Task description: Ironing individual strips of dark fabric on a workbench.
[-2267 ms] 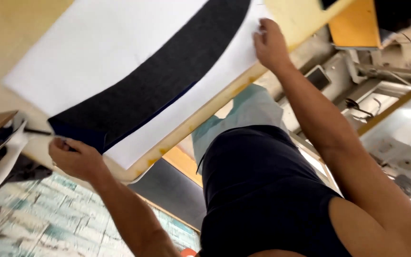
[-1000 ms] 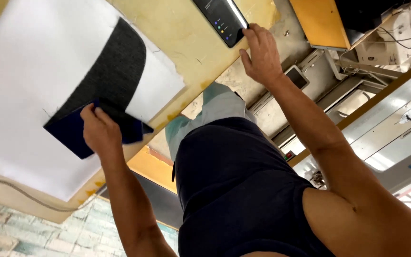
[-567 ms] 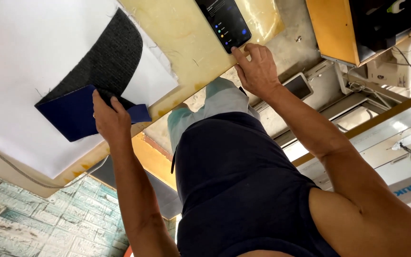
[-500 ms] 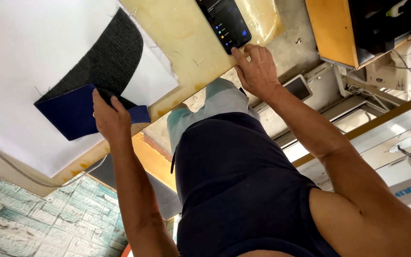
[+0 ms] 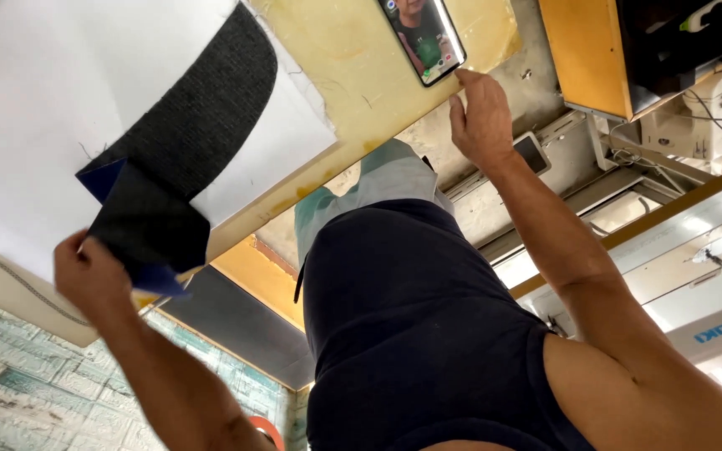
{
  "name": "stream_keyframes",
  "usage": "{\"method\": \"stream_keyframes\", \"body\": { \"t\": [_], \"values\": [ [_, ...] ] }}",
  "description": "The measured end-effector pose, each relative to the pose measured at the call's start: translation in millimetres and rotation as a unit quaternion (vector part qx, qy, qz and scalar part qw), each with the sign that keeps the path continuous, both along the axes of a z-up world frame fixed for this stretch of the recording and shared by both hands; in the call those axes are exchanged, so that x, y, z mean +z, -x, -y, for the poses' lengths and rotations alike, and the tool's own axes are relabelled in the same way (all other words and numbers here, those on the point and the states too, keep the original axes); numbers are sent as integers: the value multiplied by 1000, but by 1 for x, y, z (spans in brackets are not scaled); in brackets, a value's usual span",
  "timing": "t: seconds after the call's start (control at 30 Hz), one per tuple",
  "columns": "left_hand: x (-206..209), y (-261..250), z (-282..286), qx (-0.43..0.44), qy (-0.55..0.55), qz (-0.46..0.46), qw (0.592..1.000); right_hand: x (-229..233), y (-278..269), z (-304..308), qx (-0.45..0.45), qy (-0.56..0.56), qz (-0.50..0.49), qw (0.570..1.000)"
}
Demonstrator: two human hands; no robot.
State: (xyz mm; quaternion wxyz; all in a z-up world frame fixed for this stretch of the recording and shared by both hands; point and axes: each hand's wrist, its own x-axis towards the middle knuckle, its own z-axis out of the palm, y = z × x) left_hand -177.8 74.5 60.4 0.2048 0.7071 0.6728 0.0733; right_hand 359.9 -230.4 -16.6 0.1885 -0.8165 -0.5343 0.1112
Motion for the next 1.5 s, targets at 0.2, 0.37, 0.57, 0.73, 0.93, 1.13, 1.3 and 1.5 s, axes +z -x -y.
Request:
{"method": "stream_keyframes", "body": {
  "t": [0.2, 0.37, 0.57, 0.73, 0.93, 1.13, 1.3, 1.5],
  "values": [
    [54, 24, -1, 41, 108, -85, 990, 1, 17, -11, -94, -39, -9, 995],
    [-9, 34, 0, 21, 113, -77, 990, -1, 18, -21, -86, -38, 30, 995],
    [-42, -49, 35, -97, 123, -13, 988, 11, 13, -28, -30, 1, 66, 997],
    [-37, -105, 56, -23, 206, 23, 978, 22, 10, -27, 62, 5, 100, 993],
    [-40, -122, 68, 19, 152, 26, 988, 9, 2, -15, 88, 93, 93, 987],
    [-53, -120, 71, 5, 127, -9, 992, 8, -7, -11, 94, 120, 78, 985],
    [-47, -129, 69, 10, 149, -31, 988, 9, -17, -2, 71, 83, 60, 992],
    [-56, -126, 70, 8, 134, -48, 990, 3, -25, -3, 57, 71, 32, 995]
  ]
}}
